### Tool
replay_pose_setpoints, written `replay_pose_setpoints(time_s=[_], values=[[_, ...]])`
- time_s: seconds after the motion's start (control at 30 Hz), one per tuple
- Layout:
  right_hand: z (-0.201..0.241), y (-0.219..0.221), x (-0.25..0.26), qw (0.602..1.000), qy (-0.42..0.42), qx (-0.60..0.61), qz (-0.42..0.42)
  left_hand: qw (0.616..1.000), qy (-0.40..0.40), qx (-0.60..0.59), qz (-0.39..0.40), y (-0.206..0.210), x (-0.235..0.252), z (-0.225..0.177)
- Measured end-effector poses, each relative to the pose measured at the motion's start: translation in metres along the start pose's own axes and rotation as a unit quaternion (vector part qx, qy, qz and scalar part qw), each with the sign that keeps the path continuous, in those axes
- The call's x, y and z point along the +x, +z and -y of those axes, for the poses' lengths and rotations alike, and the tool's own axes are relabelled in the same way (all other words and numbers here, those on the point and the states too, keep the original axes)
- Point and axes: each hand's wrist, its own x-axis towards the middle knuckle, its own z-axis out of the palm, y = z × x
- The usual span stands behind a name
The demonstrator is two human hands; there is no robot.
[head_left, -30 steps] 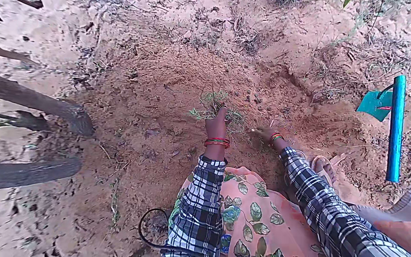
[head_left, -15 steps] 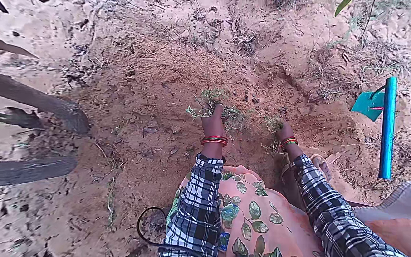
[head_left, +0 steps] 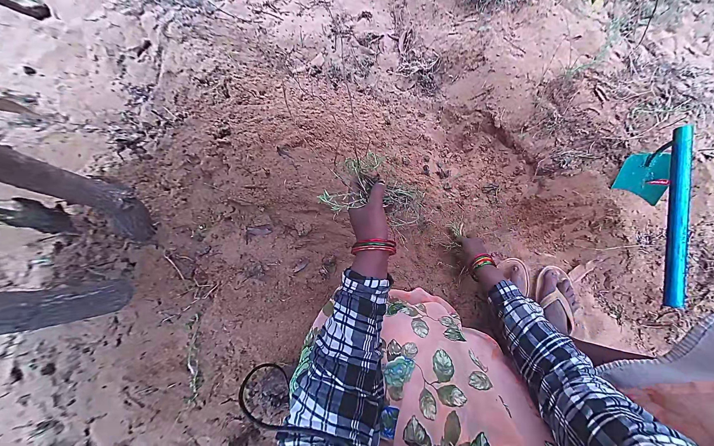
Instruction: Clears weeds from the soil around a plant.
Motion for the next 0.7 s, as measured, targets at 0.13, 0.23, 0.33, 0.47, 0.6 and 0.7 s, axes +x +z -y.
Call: replay_pose_setpoints(time_s=[0.13,0.23,0.33,0.47,0.6,0.7], values=[[0.011,-0.019,-0.006,0.995,-0.007,0.083,-0.063,1.000,-0.010,0.006,0.000,-0.002,0.001,0.002],[0.029,-0.025,-0.010,0.990,-0.029,0.113,-0.073,1.000,-0.012,0.000,0.004,0.001,0.001,0.000],[0.055,-0.010,-0.009,0.993,-0.046,0.108,0.003,1.000,-0.019,0.009,0.004,0.003,-0.002,0.001],[0.077,0.022,-0.010,0.993,-0.087,0.029,0.068,1.000,-0.002,-0.002,-0.005,0.000,-0.003,-0.001],[0.062,0.023,-0.006,0.994,-0.069,-0.037,0.075,0.999,0.024,-0.033,-0.034,-0.005,0.000,-0.009],[0.031,0.005,-0.003,0.995,-0.021,-0.050,0.082,0.996,0.032,-0.056,-0.056,-0.007,0.003,-0.013]])
